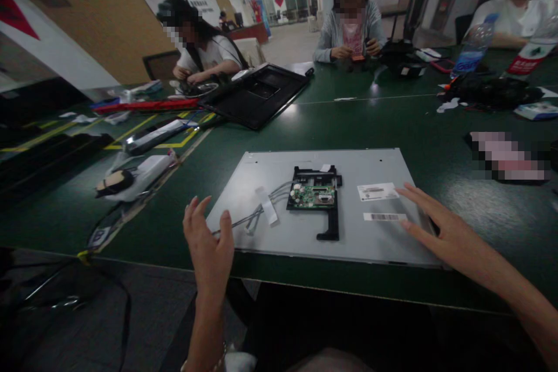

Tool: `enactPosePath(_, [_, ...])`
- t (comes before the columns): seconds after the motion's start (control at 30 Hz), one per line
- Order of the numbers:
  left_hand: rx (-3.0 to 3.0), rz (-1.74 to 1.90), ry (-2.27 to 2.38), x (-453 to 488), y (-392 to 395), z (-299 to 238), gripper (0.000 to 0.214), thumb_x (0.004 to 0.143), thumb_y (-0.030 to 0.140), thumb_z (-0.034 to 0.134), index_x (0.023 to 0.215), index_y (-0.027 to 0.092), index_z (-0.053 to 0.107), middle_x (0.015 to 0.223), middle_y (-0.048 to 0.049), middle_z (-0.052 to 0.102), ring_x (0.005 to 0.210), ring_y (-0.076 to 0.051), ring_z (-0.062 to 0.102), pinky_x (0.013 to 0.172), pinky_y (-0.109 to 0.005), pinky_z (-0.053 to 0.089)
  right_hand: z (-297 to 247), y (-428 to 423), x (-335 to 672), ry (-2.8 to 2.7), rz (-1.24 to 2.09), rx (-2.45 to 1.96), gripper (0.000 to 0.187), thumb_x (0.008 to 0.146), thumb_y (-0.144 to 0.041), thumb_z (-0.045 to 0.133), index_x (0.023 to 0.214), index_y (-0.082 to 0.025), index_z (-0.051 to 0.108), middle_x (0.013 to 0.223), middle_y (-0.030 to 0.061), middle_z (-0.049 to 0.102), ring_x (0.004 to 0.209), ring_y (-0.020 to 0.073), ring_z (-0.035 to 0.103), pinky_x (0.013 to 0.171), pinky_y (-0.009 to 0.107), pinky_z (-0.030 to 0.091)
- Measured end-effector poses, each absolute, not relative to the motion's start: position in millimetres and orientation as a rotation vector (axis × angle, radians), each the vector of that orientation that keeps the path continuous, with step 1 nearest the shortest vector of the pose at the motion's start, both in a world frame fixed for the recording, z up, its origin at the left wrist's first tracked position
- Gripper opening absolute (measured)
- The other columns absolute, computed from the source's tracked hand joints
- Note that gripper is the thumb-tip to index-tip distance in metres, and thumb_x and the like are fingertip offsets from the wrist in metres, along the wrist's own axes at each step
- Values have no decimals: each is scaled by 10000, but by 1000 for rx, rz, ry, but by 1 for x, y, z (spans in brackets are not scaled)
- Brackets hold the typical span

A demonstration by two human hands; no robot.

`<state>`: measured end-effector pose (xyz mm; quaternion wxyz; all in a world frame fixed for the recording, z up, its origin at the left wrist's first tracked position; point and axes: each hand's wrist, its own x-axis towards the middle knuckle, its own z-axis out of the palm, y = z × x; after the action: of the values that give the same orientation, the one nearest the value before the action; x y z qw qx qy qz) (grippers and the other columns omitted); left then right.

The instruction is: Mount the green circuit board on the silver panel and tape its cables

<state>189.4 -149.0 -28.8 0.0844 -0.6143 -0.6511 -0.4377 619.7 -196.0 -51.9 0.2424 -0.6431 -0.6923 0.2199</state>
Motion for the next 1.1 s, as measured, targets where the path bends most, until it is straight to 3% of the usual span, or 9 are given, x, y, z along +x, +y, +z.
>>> enactPosePath(0.17, [-1752, -1323, -1953, 190, -152, -31, 512, 922, 348, 556, 1389, 170, 449, 1535, -192, 325, 1487, -344, 180, 1201, -547, 163, -47, -182, 570, -2311, 441, -1573, 643, 936, -560, 495, 1513, -291, 402, 1643, 41, 229, 1491, 334, 191, 1164, 565, 288])
enactPosePath(0.33, [-1733, -1381, -1943, 190, -154, -29, 590, 929, 348, 542, 1459, 167, 354, 1556, -209, 267, 1487, -329, 185, 1207, -534, 161, -42, -170, 523, -2494, 313, -1453, 575, 992, -525, 407, 1515, -286, 405, 1630, 27, 270, 1506, 310, 124, 1185, 543, 241])
enactPosePath(0.57, [-1766, -1411, -1948, 190, -155, -29, 587, 934, 344, 541, 1466, 188, 345, 1551, -191, 284, 1484, -321, 202, 1210, -524, 182, -37, -155, 469, -2576, 136, -1345, 591, 1005, -488, 376, 1506, -177, 421, 1621, 128, 255, 1504, 306, 128, 1199, 553, 135])
enactPosePath(0.93, [-1886, -1317, -1896, 184, -151, -26, 586, 952, 352, 528, 1480, 194, 330, 1528, -195, 321, 1464, -315, 266, 1194, -522, 249, -34, -130, 413, -2553, 321, -1325, 652, 999, -496, 360, 1513, -97, 395, 1615, 204, 227, 1494, 319, 178, 1198, 499, 186])
enactPosePath(1.1, [-2188, -975, -1830, 162, -129, -23, 598, 927, 406, 556, 1468, 236, 366, 1527, -157, 363, 1469, -334, 256, 1176, -558, 275, -33, -129, 412, -2536, 349, -1331, 651, 993, -494, 375, 1518, -109, 390, 1615, 201, 234, 1493, 321, 187, 1198, 500, 183])
